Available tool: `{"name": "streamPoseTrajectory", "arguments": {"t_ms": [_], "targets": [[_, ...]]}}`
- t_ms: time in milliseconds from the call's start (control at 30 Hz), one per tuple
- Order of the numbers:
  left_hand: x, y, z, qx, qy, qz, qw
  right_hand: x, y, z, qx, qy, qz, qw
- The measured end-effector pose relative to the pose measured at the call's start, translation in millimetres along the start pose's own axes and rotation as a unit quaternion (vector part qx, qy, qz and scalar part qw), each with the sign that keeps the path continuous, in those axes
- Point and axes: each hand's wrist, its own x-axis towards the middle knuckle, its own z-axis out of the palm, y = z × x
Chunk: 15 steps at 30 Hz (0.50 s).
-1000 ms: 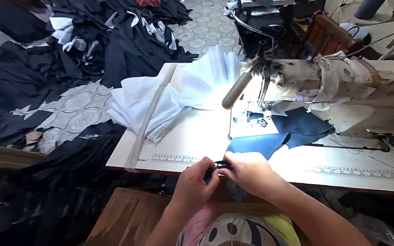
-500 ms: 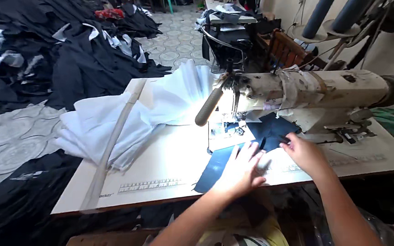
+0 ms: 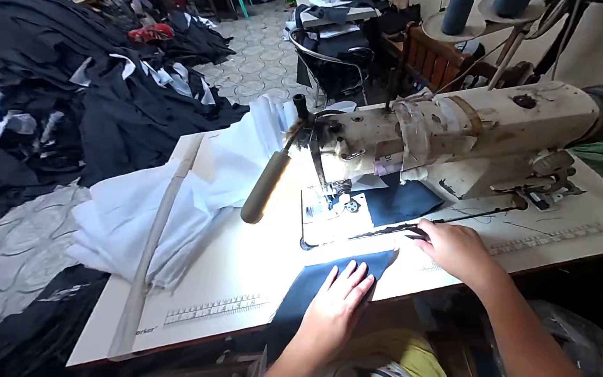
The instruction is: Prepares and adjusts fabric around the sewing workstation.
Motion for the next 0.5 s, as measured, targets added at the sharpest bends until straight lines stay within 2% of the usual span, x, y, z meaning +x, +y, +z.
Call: {"name": "streamPoseTrajectory", "arguments": {"t_ms": [67, 100, 133, 167, 200, 233, 267, 333, 367, 400, 433, 467, 500], "targets": [[-1, 0, -6, -0.109, 0.020, -0.053, 0.992, -15, 16, 2, 0.037, 0.021, 0.012, 0.999], [2, 2, -13, -0.217, 0.033, -0.116, 0.969, -20, 27, 5, 0.066, 0.064, 0.017, 0.996], [12, 4, -22, -0.339, 0.064, -0.179, 0.921, -24, 39, 9, 0.096, 0.125, 0.022, 0.987], [28, 8, -29, -0.408, 0.118, -0.213, 0.880, -26, 52, 14, 0.113, 0.200, 0.026, 0.973], [46, 15, -33, -0.422, 0.154, -0.202, 0.870, -24, 65, 19, 0.112, 0.269, 0.029, 0.956], [67, 18, -33, -0.399, 0.158, -0.138, 0.893, -21, 76, 23, 0.102, 0.321, 0.037, 0.941], [93, 20, -29, -0.324, 0.162, -0.066, 0.930, -17, 85, 24, 0.095, 0.347, 0.051, 0.931], [145, 21, -2, -0.147, 0.154, 0.052, 0.976, -9, 96, 27, 0.092, 0.358, 0.087, 0.925], [164, 18, 16, -0.090, 0.096, 0.073, 0.989, -4, 103, 33, 0.088, 0.369, 0.093, 0.920], [177, 15, 32, -0.055, -0.014, 0.051, 0.997, -1, 110, 41, 0.088, 0.375, 0.097, 0.918], [189, 13, 40, -0.054, -0.167, -0.004, 0.984, 1, 114, 49, 0.093, 0.383, 0.095, 0.914], [198, 12, 43, -0.070, -0.267, -0.041, 0.960, 1, 116, 56, 0.102, 0.401, 0.084, 0.907], [202, 12, 43, -0.105, -0.291, -0.059, 0.949, -2, 115, 59, 0.108, 0.433, 0.060, 0.893]]}}
